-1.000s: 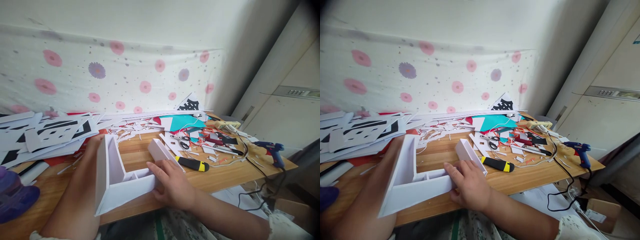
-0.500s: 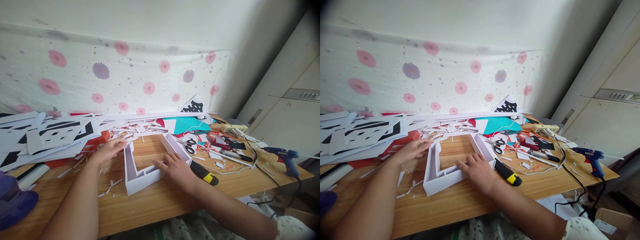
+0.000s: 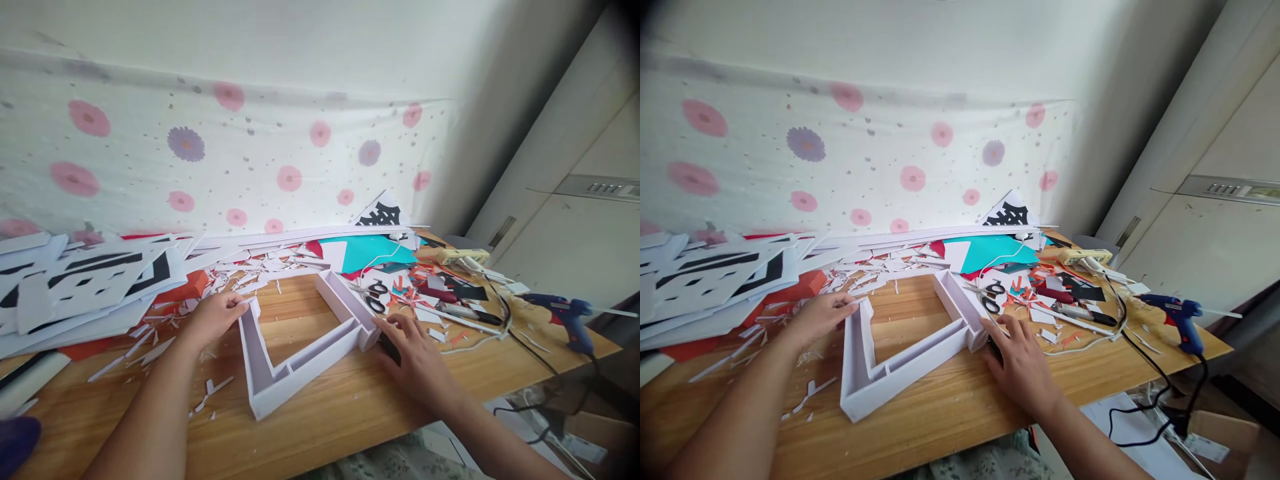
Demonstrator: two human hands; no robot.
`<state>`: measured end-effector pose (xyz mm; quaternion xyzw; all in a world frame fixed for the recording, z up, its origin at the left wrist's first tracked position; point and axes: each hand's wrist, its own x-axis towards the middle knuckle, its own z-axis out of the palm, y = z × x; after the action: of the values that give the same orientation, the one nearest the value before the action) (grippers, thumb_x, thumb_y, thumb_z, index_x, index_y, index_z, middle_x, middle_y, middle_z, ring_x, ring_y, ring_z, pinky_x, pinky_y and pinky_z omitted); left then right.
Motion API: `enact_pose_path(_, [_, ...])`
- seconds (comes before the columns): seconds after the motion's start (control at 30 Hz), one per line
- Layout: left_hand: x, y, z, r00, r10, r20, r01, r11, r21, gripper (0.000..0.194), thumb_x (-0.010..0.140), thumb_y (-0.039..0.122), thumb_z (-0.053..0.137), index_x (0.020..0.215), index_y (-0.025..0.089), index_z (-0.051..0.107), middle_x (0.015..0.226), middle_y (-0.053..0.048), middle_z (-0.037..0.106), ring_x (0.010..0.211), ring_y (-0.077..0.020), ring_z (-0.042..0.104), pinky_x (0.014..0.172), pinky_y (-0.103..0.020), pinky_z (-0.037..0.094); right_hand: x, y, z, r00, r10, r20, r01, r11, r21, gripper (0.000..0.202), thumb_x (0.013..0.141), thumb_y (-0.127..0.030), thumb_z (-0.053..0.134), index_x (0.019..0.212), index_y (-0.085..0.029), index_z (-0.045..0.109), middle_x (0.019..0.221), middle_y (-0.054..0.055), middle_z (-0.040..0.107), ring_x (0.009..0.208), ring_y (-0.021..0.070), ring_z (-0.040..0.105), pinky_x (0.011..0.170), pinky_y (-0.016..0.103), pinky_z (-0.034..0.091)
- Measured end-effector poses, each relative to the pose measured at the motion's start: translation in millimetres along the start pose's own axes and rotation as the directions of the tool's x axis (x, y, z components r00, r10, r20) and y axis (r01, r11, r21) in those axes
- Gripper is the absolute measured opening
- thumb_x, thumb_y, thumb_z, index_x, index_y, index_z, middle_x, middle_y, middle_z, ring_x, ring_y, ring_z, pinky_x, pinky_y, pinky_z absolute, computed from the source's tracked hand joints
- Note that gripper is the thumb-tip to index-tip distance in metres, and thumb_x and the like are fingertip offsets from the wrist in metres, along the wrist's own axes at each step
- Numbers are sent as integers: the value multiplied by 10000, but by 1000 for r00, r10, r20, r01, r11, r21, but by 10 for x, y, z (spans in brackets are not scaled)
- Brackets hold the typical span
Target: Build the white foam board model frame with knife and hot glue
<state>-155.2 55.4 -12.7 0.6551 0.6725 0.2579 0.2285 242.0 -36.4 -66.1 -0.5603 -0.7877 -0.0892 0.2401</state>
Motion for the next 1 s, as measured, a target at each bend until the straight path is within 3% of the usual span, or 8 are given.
enact_pose_path(0.1, [-4, 32, 15, 999, 19, -31, -17, 998, 56, 221, 708, 434, 539, 649, 234, 612, 569, 6, 600, 598, -212, 562, 571, -280, 357, -39, 110, 28, 996, 61, 64, -62, 998, 16, 621, 860, -233, 573, 1455, -239, 393, 1220, 116, 596, 1086, 298, 593, 900, 466, 533])
enact_pose_path(0.2, [-18, 62, 13, 997, 40, -59, -34, 994, 99, 196, 707, 395, 535, 614, 233, 592, 617, 1, 630, 641, -214, 574, 596, -278, 356, -15, 232, 79, 985, 113, 129, -112, 994, -13, 508, 882, -256, 522, 1388, -243, 478, 1151, 104, 654, 1021, 303, 632, 843, 474, 548])
enact_pose_path(0.37, [-38, 80, 30, 997, 38, -65, -29, 991, 129, 158, 730, 316, 521, 627, 229, 602, 630, -11, 636, 648, -213, 571, 608, -285, 343, 51, 609, 173, 989, 140, 51, -135, 987, -87, 414, 878, -276, 502, 1282, -228, 579, 1204, 133, 653, 1067, 324, 627, 880, 495, 524])
enact_pose_path(0.47, [-25, 65, 55, 998, 46, -51, -40, 993, 115, 158, 736, 307, 523, 636, 224, 613, 658, -25, 650, 669, -222, 577, 629, -296, 351, 240, 751, 84, 994, 110, 14, -109, 992, -63, 395, 866, -324, 526, 1237, -230, 622, 1157, 133, 670, 1052, 318, 636, 887, 484, 525])
enact_pose_path(0.6, [-7, 26, 61, 996, 87, 2, -87, 995, 49, 182, 741, 343, 533, 652, 226, 640, 658, -21, 654, 662, -224, 583, 631, -300, 368, 900, 553, -164, 996, -83, -13, 84, 995, 51, 341, 910, -314, 503, 1195, -214, 661, 1177, 129, 672, 1090, 296, 626, 910, 453, 519])
enact_pose_path(0.67, [-12, 4, 49, 993, 111, 33, -111, 994, -1, 189, 735, 364, 549, 656, 231, 657, 655, -12, 661, 662, -222, 596, 630, -294, 381, 1356, 340, -172, 977, -164, 134, 159, 986, 51, 343, 935, -259, 478, 1228, -202, 647, 1225, 129, 661, 1135, 286, 607, 954, 451, 497])
enact_pose_path(0.83, [-32, -48, 18, 992, 111, 53, -105, 988, -115, 174, 719, 364, 581, 722, 233, 696, 713, -16, 709, 694, -234, 638, 632, -296, 416, 2346, -88, 356, 894, -238, 380, 248, 968, 21, 250, 922, -250, 598, 1156, -189, 661, 1211, 110, 662, 1108, 241, 620, 971, 424, 497])
enact_pose_path(1.0, [-15, -63, 47, 995, 103, 10, -99, 977, -188, 186, 735, 364, 584, 711, 231, 711, 757, -42, 727, 746, -248, 650, 674, -315, 444, 2777, -295, 833, 784, -241, 572, 331, 942, -58, 287, 954, -345, 576, 1197, -194, 602, 1241, 88, 604, 1053, 211, 617, 901, 426, 535])
